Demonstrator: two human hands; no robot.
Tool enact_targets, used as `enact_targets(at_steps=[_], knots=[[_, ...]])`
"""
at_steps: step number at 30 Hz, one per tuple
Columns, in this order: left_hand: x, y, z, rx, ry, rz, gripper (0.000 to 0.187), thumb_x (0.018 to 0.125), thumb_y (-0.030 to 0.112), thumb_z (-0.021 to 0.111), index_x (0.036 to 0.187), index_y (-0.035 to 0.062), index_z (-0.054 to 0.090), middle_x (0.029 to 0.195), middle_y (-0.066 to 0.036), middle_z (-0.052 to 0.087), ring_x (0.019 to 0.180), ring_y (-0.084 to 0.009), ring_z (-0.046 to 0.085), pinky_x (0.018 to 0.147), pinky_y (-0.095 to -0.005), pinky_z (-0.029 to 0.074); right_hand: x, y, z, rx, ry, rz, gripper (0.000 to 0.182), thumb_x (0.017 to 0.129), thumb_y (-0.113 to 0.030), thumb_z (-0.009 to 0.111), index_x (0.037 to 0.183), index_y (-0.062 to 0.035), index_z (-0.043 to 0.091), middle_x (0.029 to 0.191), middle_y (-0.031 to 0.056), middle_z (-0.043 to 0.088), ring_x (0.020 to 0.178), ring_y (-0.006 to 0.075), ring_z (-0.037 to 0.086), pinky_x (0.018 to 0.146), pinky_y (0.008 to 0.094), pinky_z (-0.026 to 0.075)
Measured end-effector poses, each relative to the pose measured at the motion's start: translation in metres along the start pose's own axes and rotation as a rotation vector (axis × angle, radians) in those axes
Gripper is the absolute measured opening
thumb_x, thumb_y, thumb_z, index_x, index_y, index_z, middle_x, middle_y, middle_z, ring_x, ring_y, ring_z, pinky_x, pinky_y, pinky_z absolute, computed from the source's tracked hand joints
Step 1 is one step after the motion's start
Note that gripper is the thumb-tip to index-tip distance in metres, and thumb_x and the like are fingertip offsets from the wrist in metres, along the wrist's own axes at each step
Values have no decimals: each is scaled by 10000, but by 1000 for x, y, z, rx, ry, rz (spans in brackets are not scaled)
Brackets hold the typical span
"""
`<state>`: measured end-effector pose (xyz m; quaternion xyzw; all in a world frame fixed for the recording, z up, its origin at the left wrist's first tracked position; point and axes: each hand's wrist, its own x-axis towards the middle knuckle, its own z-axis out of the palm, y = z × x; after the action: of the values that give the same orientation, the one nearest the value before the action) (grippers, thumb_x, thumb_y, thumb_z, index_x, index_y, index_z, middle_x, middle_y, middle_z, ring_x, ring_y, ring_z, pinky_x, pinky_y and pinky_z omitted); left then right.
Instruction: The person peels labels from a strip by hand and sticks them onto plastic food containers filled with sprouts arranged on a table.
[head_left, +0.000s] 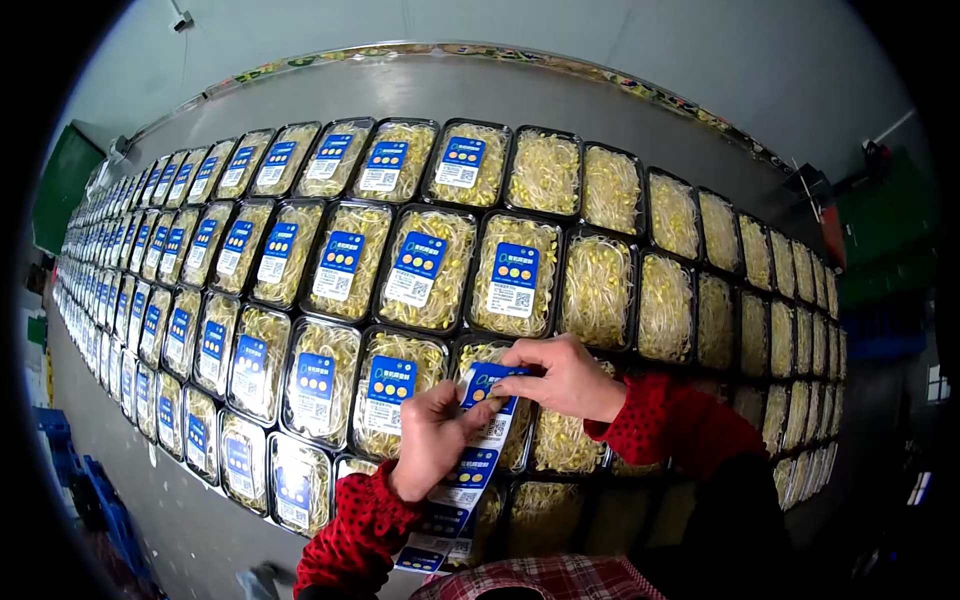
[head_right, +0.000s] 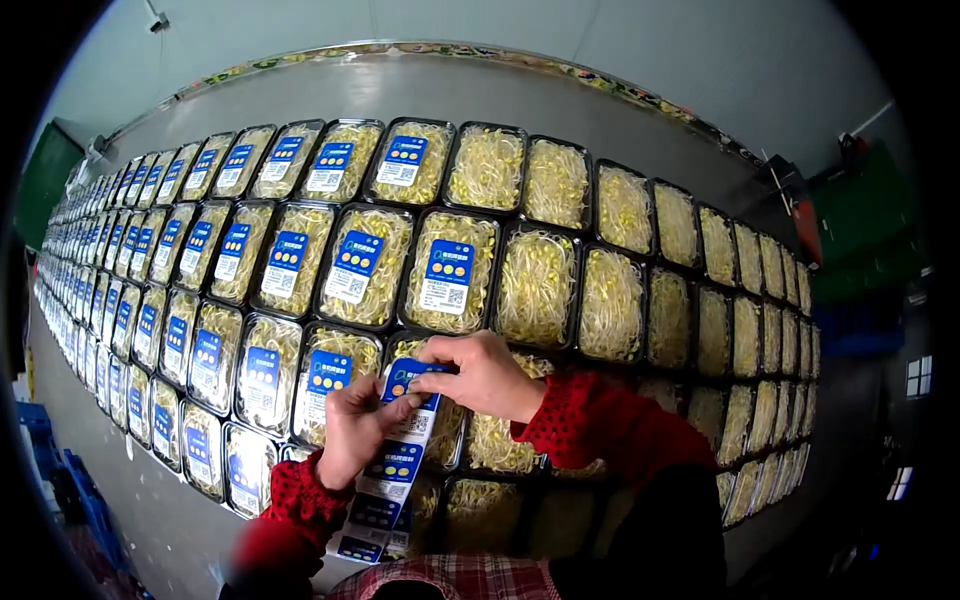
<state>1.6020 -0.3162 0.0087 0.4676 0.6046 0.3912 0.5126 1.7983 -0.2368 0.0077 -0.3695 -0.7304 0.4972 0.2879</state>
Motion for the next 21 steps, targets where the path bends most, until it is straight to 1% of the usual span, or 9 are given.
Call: enact_targets(at_steps=[4,7,10,12,13,14,16,18,21], knots=[[-4,-9,3,9,-4,41,282,846,165,813,717,-21,645,587,-9,581,561,-29,426,465,-249,371,77,0,-99,5,231,84,167,833,-150,766,899,-18,687,764,48,700,635,104,610,590,274,477],[3,4,10,-60,-1,65,263,867,151,788,738,-29,647,549,-33,543,524,-52,425,446,-282,354,167,66,-168,-232,357,-86,319,777,-185,821,953,13,643,832,124,693,774,184,654,728,332,516],[9,1,6,-43,-26,71,140,888,84,744,934,-41,699,709,-87,588,635,-134,510,560,-292,419,212,132,-175,-445,369,46,489,661,-260,898,1016,-34,650,897,147,700,875,298,684,802,401,518],[20,8,0,-61,-30,116,171,880,41,729,1026,-40,691,795,-107,588,701,-189,534,626,-308,439,217,129,-158,-831,345,106,574,628,-278,912,1083,-63,635,986,173,693,972,351,670,865,430,502],[26,6,-4,0,-25,253,194,872,29,728,1049,-40,687,800,-108,587,705,-199,536,632,-314,444,214,122,-151,-1013,419,107,653,643,-321,894,1199,-115,620,1068,163,672,1017,412,640,863,473,511],[29,2,-6,54,-28,373,219,864,18,728,1071,-39,684,805,-108,586,709,-209,538,639,-321,449,205,97,-144,-1069,397,212,735,645,-348,895,1255,-77,585,1112,170,662,1037,371,646,862,479,514],[35,-4,-9,39,12,306,220,857,6,727,1072,-21,691,839,-108,614,740,-213,551,661,-316,457,175,74,-131,-634,288,117,657,719,-278,866,1245,-13,575,1077,146,676,1001,294,664,799,424,542],[40,-2,-7,-36,35,286,197,858,11,728,1049,-15,690,846,-102,615,755,-215,557,672,-307,457,128,37,-104,128,-190,408,494,797,-130,811,1205,30,585,1020,100,687,920,189,666,745,318,555],[40,-5,-10,170,10,280,185,822,33,757,987,-20,693,1032,-136,626,822,-244,586,713,-319,483,67,24,-57,264,-165,273,306,825,-54,780,1080,22,629,851,19,664,776,92,622,697,227,525]])
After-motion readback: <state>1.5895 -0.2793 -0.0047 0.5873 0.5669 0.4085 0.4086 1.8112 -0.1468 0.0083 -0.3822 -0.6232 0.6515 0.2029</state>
